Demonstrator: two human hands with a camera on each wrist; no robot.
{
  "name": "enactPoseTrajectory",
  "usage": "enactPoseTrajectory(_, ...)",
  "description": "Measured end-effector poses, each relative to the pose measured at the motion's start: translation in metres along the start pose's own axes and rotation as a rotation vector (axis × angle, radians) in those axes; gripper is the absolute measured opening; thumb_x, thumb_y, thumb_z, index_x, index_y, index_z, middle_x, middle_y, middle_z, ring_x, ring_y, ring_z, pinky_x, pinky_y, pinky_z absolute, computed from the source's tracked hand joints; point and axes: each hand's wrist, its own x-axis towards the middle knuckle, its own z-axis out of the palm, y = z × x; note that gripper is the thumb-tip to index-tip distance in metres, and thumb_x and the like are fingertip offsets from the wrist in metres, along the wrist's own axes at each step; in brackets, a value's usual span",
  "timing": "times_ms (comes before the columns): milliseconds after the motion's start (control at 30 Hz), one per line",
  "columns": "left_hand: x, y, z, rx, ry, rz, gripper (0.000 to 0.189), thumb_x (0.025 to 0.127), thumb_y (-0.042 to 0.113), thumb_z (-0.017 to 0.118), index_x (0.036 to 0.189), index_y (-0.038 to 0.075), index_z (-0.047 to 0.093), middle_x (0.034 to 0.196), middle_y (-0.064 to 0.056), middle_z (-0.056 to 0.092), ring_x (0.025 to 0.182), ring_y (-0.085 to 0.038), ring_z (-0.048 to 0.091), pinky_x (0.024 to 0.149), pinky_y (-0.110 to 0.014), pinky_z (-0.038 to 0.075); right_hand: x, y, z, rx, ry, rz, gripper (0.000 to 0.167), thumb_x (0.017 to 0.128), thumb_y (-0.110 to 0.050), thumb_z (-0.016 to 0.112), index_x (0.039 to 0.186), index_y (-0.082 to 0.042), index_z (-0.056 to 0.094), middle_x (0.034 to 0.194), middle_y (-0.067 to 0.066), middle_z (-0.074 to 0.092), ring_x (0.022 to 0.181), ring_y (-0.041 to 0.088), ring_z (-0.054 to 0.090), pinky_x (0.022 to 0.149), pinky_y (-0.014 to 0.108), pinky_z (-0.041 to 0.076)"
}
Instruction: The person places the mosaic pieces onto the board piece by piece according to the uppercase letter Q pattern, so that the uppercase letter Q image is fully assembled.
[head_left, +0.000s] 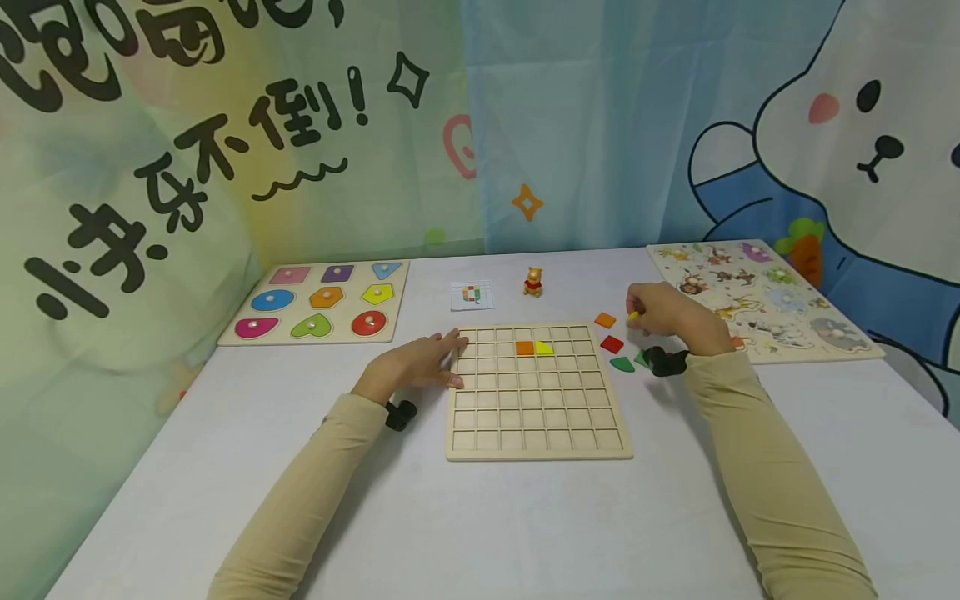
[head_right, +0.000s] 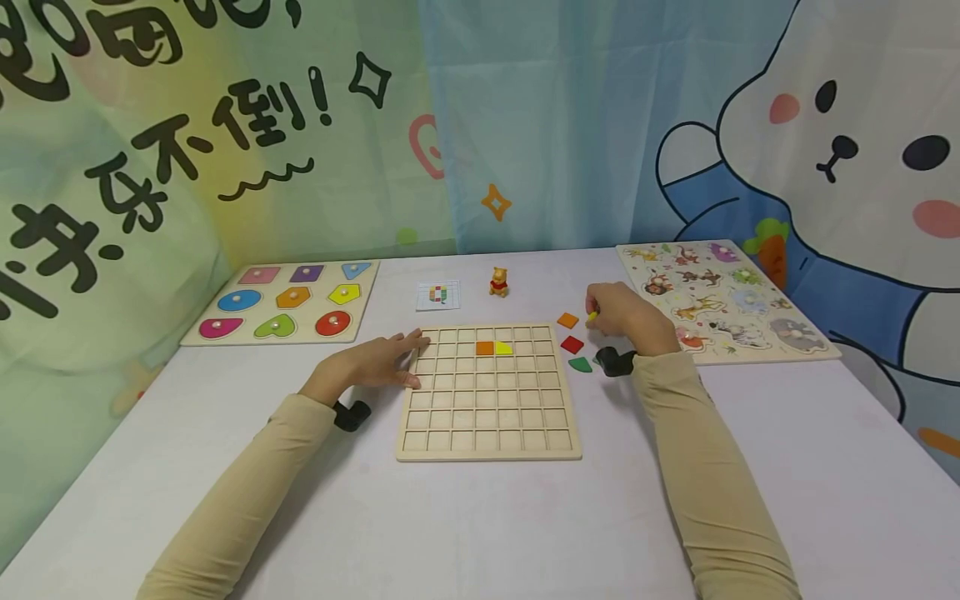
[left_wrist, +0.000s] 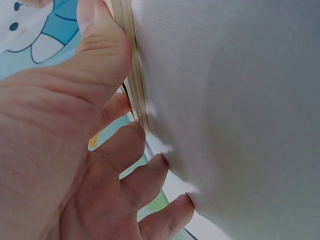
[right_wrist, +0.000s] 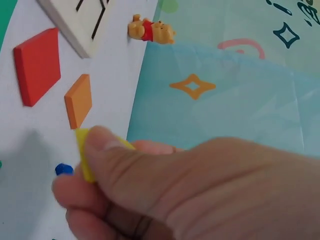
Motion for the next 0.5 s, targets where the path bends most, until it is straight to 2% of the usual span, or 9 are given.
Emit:
enactPoseTrajectory(133, -0.001, -0.001, 0.001, 0.0, 0.003, 0.007, 0.08, 0.089, 0.04, 0.066, 0.155, 0.017, 0.027, 0.164, -0.007, 0.015, 0.15, -0.034, 0.016, 0.119, -0.051, 0.022, 0.001, -0.005, 0.0, 0.008, 0.023, -0.067, 0.016, 0.093, -0.006, 0.063, 0.105, 0.006, 0.064, 0.076, 0.011, 0.067, 0.065, 0.016, 0.06, 0.064, 0.035, 0.046)
enactPoseTrajectory(233, -0.002, -0.002, 0.001, -0.003, 0.003, 0.014, 0.08, 0.089, 0.039, 0.066, 0.155, 0.017, 0.027, 0.164, -0.007, 0.015, 0.15, -0.034, 0.016, 0.119, -0.051, 0.021, 0.003, -0.01, 0.001, 0.024, 0.053, -0.101, 0.021, 0.093, -0.005, 0.062, 0.111, 0.005, 0.069, 0.087, 0.016, 0.072, 0.069, 0.017, 0.063, 0.062, 0.033, 0.048)
enactPoseTrajectory(367, -0.001, -0.003, 0.001, 0.001, 0.003, 0.019, 0.081, 0.089, 0.04, 0.066, 0.155, 0.016, 0.027, 0.164, -0.007, 0.014, 0.15, -0.034, 0.016, 0.119, -0.05, 0.021, 0.007, -0.016, 0.005, 0.055, 0.1, -0.124, 0.023, 0.094, -0.002, 0.059, 0.113, 0.007, 0.069, 0.1, 0.022, 0.072, 0.075, 0.022, 0.068, 0.067, 0.036, 0.053)
enactPoseTrajectory(500, 0.0, -0.004, 0.001, 0.017, 0.005, 0.025, 0.08, 0.09, 0.04, 0.066, 0.155, 0.017, 0.026, 0.164, -0.007, 0.014, 0.15, -0.034, 0.017, 0.119, -0.05, 0.022, 0.008, -0.022, 0.008, 0.077, 0.11, -0.129, 0.026, 0.096, 0.001, 0.055, 0.118, 0.007, 0.067, 0.097, 0.022, 0.072, 0.078, 0.024, 0.067, 0.07, 0.036, 0.053)
